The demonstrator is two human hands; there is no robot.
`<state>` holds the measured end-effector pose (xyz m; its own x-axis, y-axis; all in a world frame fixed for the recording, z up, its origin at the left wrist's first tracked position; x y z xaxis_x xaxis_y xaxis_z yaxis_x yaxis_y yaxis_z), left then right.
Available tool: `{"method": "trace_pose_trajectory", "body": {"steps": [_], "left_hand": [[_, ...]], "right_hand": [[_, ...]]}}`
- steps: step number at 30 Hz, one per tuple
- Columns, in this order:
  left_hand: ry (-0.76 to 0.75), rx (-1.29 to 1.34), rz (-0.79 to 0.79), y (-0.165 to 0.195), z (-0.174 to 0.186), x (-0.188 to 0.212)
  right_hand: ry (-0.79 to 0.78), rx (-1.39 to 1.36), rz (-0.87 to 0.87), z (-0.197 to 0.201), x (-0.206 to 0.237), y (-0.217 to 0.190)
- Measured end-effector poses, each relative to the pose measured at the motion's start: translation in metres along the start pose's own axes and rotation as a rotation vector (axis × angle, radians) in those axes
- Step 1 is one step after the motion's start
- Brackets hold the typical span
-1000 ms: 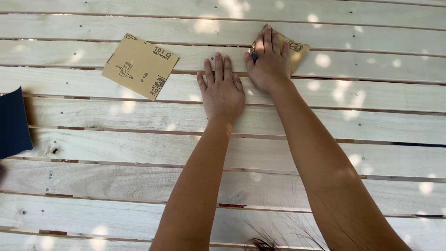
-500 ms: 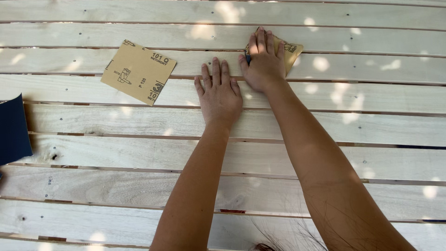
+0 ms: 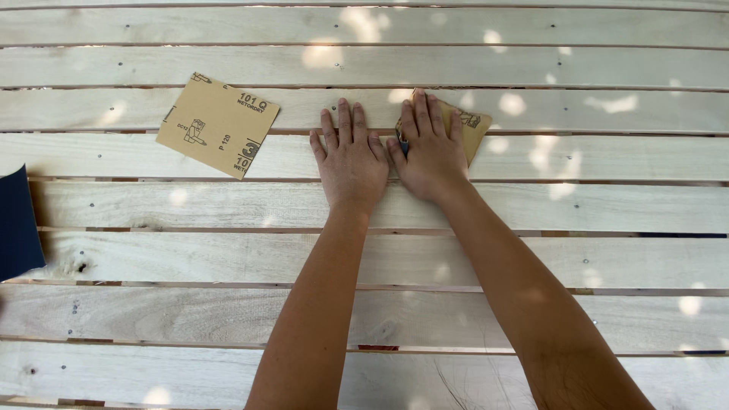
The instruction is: The person sands the slatted surfaces of unfinished wooden furniture using sheets of sandpaper held by hand. They rub the sandpaper back and forth across the planks, reposition the sandpaper sheets, and continue sanding along the boards and the edge rail of the furniture.
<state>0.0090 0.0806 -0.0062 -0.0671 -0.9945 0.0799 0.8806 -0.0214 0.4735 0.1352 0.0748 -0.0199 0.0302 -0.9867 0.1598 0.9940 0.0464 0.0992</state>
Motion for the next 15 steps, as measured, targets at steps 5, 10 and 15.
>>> {"method": "trace_pose_trajectory", "body": {"steps": [5, 10, 15], "left_hand": [[0.016, -0.026, -0.022, 0.002, 0.002, -0.002], [-0.007, 0.013, 0.001, 0.0, 0.002, -0.001], [0.002, -0.005, 0.001, 0.0, 0.002, -0.002]], "right_hand": [[0.035, -0.021, -0.112, 0.031, -0.072, 0.012], [0.094, -0.004, 0.004, 0.004, 0.002, -0.007], [0.072, 0.048, 0.107, -0.017, 0.051, -0.021]]}}
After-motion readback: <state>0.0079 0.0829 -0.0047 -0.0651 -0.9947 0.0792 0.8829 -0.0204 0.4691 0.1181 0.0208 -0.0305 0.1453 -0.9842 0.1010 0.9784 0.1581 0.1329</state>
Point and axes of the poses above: each hand's wrist, its own x-axis away from the middle knuckle, its own z-axis out of the back of the hand, y = z × x, the point moved 9 cm from there along -x, towards the middle knuckle, and after that the axes turned 13 degrees about x, right-handed, at the moved point
